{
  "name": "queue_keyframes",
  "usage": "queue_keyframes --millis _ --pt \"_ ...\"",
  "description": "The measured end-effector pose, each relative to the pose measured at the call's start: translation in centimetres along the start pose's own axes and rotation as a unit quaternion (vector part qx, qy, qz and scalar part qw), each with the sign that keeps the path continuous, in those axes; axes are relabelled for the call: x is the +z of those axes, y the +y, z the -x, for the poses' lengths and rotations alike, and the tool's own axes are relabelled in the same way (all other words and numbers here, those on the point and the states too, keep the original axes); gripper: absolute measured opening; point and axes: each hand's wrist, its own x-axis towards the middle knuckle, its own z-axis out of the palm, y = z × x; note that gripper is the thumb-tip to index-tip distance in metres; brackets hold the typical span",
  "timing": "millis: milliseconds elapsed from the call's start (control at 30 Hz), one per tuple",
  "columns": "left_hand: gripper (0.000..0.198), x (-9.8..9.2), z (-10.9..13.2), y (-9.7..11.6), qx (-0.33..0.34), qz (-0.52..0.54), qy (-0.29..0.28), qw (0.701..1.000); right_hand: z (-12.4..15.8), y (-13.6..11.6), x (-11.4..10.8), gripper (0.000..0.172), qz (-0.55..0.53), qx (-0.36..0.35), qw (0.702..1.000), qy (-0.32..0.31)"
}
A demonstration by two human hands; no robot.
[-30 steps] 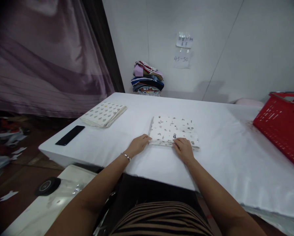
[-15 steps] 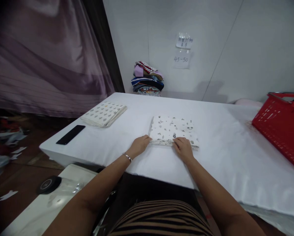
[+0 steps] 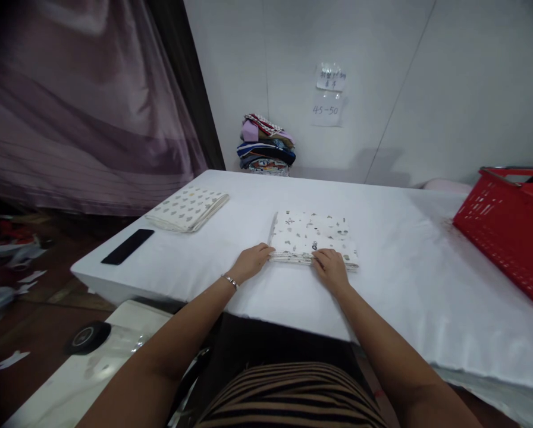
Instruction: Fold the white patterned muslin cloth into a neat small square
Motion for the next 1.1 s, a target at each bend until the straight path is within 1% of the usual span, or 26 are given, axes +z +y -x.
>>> queue_keyframes --millis 67,233,400,500,667,767,900,1000,1100 --pt "0.030 0.1 0.0 -0.1 0.006 0.002 -0.001 1.000 0.0 -0.1 -0.1 0.024 -0.001 -0.003 1.000 0.000" --pt "0.028 0.1 -0.6 -0.3 0.027 -0.041 -0.003 0.999 0.0 -0.1 -0.1 0.023 0.006 0.000 1.000 0.001" --pt "0.026 -0.5 -1.2 -0.2 0.017 -0.047 -0.006 0.999 0.0 0.2 0.1 0.023 0.004 -0.003 1.000 0.006" --pt "0.028 -0.5 -0.9 0.3 0.005 -0.047 -0.005 0.999 0.1 0.2 0.2 0.024 0.004 -0.003 1.000 0.008" --pt "0.033 0.2 0.5 0.9 -0.010 -0.039 -0.011 0.999 0.0 0.2 0.1 0.024 0.002 0.006 1.000 -0.001" --pt "0.034 0.4 1.0 1.2 -0.020 -0.012 0.004 1.000 0.0 0.1 0.0 0.024 -0.003 0.009 1.000 -0.004" --pt "0.035 0.5 1.0 1.6 -0.038 -0.001 0.021 0.999 -0.2 -0.4 0.0 0.024 0.002 0.012 1.000 -0.007" --pt "0.030 0.8 0.7 1.7 -0.050 -0.007 0.027 0.998 -0.4 -0.9 -0.5 0.024 0.007 0.016 1.000 -0.023" --pt "0.030 1.1 0.5 1.4 -0.052 -0.009 0.029 0.998 -0.1 -0.4 -1.8 0.027 0.005 0.014 0.999 -0.035"
